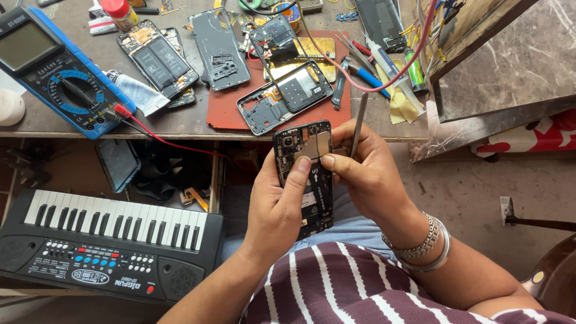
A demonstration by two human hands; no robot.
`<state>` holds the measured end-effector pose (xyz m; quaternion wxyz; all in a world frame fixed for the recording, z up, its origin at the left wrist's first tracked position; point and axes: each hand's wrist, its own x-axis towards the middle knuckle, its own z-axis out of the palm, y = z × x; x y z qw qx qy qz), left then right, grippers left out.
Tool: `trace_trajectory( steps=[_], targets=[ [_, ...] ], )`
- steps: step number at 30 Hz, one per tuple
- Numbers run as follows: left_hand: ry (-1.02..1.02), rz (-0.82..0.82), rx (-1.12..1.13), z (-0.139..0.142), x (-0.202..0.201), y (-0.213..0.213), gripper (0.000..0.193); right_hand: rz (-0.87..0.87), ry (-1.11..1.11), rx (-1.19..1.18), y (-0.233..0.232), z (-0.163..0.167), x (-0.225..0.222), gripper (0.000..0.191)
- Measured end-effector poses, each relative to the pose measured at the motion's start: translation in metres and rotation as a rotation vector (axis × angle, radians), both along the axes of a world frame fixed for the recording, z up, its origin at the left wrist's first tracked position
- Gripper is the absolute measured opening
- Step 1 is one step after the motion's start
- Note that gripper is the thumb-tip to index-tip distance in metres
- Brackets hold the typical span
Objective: The person disassembles a smartphone at a cluttered repair bench, prying off the back cover and handling the internal board. They reach to a side cabinet for supplies, reconnect the battery, press the power button to test the phone, and use a screwdriver on the device.
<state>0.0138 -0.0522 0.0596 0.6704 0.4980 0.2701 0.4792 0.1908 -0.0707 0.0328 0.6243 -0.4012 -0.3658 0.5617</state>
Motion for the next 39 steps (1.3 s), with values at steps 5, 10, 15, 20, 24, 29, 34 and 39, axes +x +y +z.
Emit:
trace_trajectory(
  steps=[5, 10, 15, 20, 24, 29, 34, 39],
  targets=[
    [0.013, 0.004, -0.034, -0.003, -0.001, 0.003, 0.027, 0.015, 0.012, -0.004, 0.002, -0.001, -0.002, 0.029],
    [-0.011, -0.009, -0.081, -0.006, -0.002, 0.004, 0.027, 0.041, 0.031, -0.054, 0.003, 0.002, -0.001, 0.028],
    [-0.037, -0.019, -0.108, -0.010, 0.000, 0.005, 0.027, 0.017, -0.016, -0.059, 0.003, 0.002, -0.002, 0.030],
    [-0.194, -0.061, -0.279, -0.010, -0.002, 0.013, 0.027, -0.010, -0.171, -0.095, 0.000, 0.003, 0.016, 0.030],
    [-0.301, -0.060, -0.408, -0.006, -0.008, 0.021, 0.031, -0.114, -0.716, -0.099, 0.004, 0.006, 0.045, 0.028],
    [-0.333, -0.024, -0.389, -0.003, -0.016, 0.024, 0.035, -0.371, -1.471, 0.147, 0.017, 0.009, 0.074, 0.027],
    [-0.407, -0.049, -0.415, -0.006, -0.021, 0.025, 0.040, -0.444, -1.756, 0.144, 0.040, 0.005, 0.081, 0.021],
    [-0.544, -0.101, -0.506, -0.006, -0.028, 0.027, 0.051, -0.509, -1.765, 0.170, 0.043, 0.012, 0.068, 0.024]
  ],
)
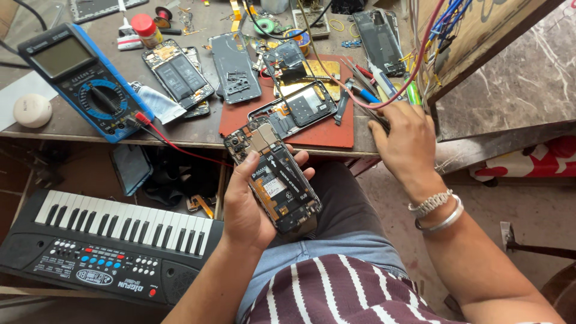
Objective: The person disassembles a smartphone at a cluttered repair bench, prying off the back cover and handling the internal board. They reach to a side cabinet for supplies, reconnect the battery, press the power button to test the phone, and use a screwdriver on the device.
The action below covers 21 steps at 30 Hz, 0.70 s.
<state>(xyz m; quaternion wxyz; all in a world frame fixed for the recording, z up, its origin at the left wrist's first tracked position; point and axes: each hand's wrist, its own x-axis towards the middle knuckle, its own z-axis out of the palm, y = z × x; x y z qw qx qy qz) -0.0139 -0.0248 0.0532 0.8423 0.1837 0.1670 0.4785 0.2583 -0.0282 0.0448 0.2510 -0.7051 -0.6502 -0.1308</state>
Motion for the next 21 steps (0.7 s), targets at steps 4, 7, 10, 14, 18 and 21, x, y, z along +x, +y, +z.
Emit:
trace_trajectory(
  steps=[4, 7, 10, 14, 18, 21],
  targets=[
    [0.001, 0.106, 0.005, 0.002, -0.002, 0.001, 0.050, 0.019, 0.308, -0.106, -0.022, 0.017, -0.019, 0.024],
    [-0.007, 0.107, 0.024, 0.002, -0.003, 0.002, 0.050, 0.186, 0.433, -0.154, -0.020, 0.023, -0.036, 0.023],
    [-0.017, 0.098, 0.052, 0.001, -0.002, 0.002, 0.049, 0.240, 0.277, -0.124, 0.006, 0.020, -0.050, 0.044],
    [-0.010, 0.105, 0.030, 0.000, -0.003, -0.002, 0.049, 0.338, 0.134, 0.005, 0.049, 0.007, -0.062, 0.064],
    [-0.002, 0.112, 0.040, -0.001, -0.006, -0.003, 0.051, 0.258, 0.097, 0.015, 0.074, -0.008, -0.073, 0.074],
    [0.005, 0.114, 0.034, -0.002, -0.008, -0.003, 0.050, 0.205, 0.056, 0.016, 0.083, -0.013, -0.078, 0.073]
  ],
)
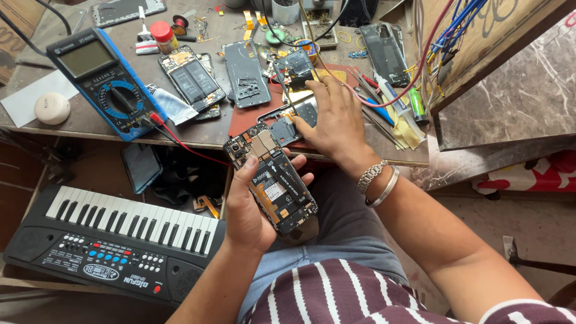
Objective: The person disassembles a smartphone at a cluttered repair bench, prying off the back cover and handling the internal board. They reach to a side cabinet for supplies, reconnect the battery, press the power button to test the phone, and use a screwdriver on the device.
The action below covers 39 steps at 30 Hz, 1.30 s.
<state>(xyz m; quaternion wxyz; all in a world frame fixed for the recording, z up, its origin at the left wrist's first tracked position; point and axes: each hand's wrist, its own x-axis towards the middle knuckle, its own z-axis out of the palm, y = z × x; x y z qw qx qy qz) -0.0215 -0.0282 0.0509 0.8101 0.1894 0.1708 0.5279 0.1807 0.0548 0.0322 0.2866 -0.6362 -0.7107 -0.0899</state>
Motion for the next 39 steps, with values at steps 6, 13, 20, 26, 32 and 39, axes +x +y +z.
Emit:
trace_trajectory(
  steps=[6, 13, 20, 26, 32, 39],
  targets=[
    [-0.015, 0.013, -0.006, -0.003, 0.000, 0.000, 0.046, -0.039, 0.025, -0.032, 0.005, -0.001, -0.002, 0.073],
    [0.008, 0.021, 0.001, -0.001, 0.000, 0.001, 0.054, 0.006, 0.140, 0.008, -0.002, 0.015, -0.008, 0.070],
    [-0.073, 0.105, 0.054, -0.006, -0.006, 0.014, 0.075, 0.232, 0.333, -0.017, -0.061, 0.040, -0.023, 0.066],
    [-0.142, 0.109, 0.093, -0.012, -0.011, 0.018, 0.085, 0.289, 0.647, -0.195, -0.104, 0.052, -0.038, 0.069],
    [-0.096, 0.127, 0.102, -0.018, -0.005, 0.011, 0.079, 0.424, 0.471, -0.108, -0.127, 0.048, -0.053, 0.073],
    [-0.095, 0.115, 0.136, -0.023, 0.000, 0.005, 0.076, 0.413, 0.429, -0.111, -0.132, 0.048, -0.060, 0.075]
  ],
)
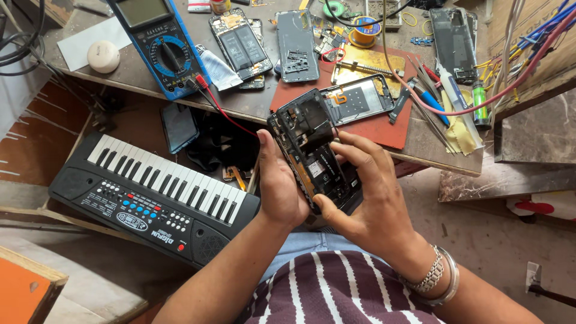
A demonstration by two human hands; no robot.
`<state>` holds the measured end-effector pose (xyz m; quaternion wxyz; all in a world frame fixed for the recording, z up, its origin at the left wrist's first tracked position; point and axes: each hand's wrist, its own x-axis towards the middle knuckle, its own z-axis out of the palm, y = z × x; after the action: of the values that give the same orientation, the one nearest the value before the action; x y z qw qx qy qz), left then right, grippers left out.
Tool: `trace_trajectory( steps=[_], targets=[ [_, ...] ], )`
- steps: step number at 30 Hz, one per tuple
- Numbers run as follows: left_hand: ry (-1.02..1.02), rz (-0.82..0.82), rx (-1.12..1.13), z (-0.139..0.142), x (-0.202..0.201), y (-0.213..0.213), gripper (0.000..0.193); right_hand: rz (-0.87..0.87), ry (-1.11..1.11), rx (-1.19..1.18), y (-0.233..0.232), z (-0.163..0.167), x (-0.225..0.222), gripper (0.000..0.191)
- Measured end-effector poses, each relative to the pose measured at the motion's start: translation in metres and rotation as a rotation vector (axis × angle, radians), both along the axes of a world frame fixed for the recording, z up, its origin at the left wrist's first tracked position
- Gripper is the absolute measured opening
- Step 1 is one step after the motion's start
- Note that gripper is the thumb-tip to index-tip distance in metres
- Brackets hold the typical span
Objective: The person disassembles a smartphone at a cluttered repair bench, prying off the back cover and handling the internal board. They reach to a side cabinet for supplies, reconnect the battery, press the power button to test the phone, and use a screwdriver on the device.
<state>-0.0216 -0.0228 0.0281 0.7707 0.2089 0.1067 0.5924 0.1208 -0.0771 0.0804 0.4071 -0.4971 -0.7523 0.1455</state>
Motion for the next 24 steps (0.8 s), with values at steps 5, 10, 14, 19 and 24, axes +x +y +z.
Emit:
trace_trajectory(
  steps=[5, 10, 14, 19, 24],
  targets=[
    [-0.038, -0.043, -0.023, 0.000, 0.004, -0.004, 0.080, -0.027, -0.059, 0.030, -0.001, 0.000, -0.004, 0.076],
    [-0.066, -0.101, 0.015, 0.000, 0.004, -0.005, 0.080, -0.040, -0.096, 0.010, -0.005, 0.001, -0.005, 0.075],
    [-0.034, -0.105, -0.007, 0.000, 0.004, -0.005, 0.076, -0.047, -0.124, 0.000, -0.007, 0.002, -0.006, 0.073],
    [-0.046, -0.117, -0.003, 0.001, 0.003, -0.006, 0.066, -0.021, -0.161, 0.013, -0.006, 0.003, -0.003, 0.074],
    [-0.017, -0.105, -0.065, 0.002, 0.001, -0.007, 0.062, 0.032, -0.158, 0.138, 0.005, 0.002, 0.007, 0.067]
  ],
)
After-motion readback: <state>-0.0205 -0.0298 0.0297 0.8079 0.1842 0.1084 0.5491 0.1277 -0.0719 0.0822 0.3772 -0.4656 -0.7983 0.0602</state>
